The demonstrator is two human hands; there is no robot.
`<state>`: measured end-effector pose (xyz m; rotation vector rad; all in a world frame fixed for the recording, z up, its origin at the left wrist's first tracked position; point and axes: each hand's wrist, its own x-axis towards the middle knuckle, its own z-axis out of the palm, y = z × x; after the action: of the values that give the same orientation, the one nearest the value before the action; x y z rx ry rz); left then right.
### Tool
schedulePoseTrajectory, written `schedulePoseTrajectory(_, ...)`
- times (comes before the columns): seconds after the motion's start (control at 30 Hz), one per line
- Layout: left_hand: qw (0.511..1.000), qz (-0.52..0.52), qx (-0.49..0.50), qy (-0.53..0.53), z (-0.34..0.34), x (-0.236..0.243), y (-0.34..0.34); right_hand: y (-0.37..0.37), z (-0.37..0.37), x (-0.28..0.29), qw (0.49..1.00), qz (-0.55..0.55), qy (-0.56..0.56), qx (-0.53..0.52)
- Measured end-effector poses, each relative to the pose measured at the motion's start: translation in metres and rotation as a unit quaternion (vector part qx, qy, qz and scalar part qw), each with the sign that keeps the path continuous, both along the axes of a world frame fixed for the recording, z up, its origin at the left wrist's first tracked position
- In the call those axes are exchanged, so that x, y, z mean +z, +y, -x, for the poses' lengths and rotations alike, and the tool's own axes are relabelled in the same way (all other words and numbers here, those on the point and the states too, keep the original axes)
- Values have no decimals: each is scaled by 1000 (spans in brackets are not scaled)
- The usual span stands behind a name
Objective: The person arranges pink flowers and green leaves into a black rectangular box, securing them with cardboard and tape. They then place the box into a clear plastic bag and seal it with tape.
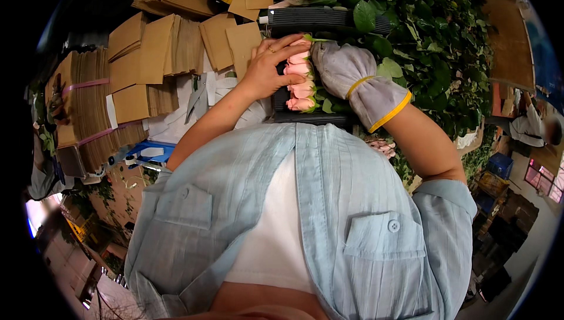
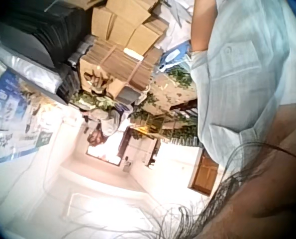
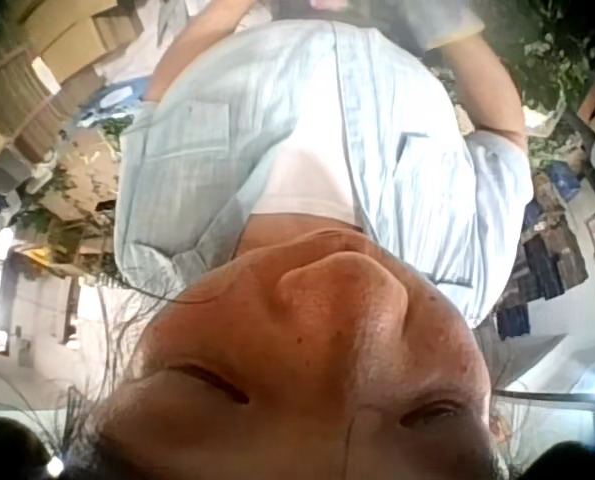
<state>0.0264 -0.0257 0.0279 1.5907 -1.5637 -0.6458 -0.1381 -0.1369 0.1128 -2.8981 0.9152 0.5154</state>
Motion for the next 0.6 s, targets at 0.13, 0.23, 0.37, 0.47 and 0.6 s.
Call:
schedulePoseTrajectory(0.13, 999, 5, 13, -28, 4, 4, 0, -9, 11, 6, 999, -9, 20, 35)
schedulePoseTrajectory(0.23, 999, -9, 26, -28, 4, 7, 1, 1, -5, 45, 995, -23, 77, 60)
schedulePoseTrajectory(0.37, 998, 9, 29, -54, 6, 4, 3, 13, 10, 28, 995, -55, 26, 80)
schedulePoseTrajectory(0.47, 998, 28, 23, -53, 3, 3, 3, 15, 3, 30, 995, -50, 62, 62)
schedulePoseTrajectory(0.6, 987, 81, 95, 100, -2, 0, 24, 16, 1, 29, 996, -31, 61, 62)
